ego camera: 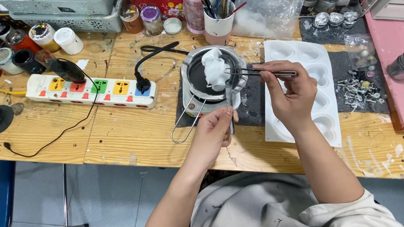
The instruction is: Melting and stirring wax in a heating pot at a workbench for candle making.
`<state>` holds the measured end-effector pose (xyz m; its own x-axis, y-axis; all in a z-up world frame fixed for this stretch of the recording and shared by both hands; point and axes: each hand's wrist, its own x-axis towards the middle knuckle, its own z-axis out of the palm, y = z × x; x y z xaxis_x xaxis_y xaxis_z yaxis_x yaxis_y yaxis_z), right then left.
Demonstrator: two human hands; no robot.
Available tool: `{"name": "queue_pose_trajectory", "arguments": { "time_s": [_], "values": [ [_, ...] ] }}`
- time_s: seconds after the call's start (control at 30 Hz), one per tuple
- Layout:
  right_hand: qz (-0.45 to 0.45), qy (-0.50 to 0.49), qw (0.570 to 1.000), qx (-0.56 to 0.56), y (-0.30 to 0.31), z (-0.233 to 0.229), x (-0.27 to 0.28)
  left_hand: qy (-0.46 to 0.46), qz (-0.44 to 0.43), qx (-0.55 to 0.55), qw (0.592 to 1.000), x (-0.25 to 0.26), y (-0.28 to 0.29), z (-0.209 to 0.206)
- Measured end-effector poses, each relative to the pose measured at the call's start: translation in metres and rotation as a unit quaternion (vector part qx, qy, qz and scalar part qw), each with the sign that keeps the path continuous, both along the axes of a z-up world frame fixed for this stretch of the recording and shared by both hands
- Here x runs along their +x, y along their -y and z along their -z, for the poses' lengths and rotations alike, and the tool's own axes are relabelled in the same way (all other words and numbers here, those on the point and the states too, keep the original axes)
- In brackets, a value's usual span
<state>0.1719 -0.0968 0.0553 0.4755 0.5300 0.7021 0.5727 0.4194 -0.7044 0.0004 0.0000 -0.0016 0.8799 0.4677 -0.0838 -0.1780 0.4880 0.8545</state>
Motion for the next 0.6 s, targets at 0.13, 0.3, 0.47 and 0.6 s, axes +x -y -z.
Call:
{"name": "queue_pose_trajectory", "arguments": {
  "time_s": [0.13,0.3,0.47,0.6],
  "values": [
    [0.012,0.024,1.000,-0.001,-0.002,-0.006,-0.005,0.007,0.000,-0.010,1.000,0.000,-0.001,0.002],
    [0.015,0.044,0.999,0.002,-0.007,-0.001,-0.005,0.002,0.001,-0.018,1.000,0.001,-0.002,0.003],
    [0.027,-0.117,0.993,-0.002,-0.018,0.011,0.006,-0.002,-0.005,-0.041,0.999,0.000,-0.001,-0.003],
    [0.000,-0.221,0.975,0.024,-0.029,0.020,0.018,0.003,-0.011,-0.061,0.998,0.001,-0.001,-0.005]
  ]
}}
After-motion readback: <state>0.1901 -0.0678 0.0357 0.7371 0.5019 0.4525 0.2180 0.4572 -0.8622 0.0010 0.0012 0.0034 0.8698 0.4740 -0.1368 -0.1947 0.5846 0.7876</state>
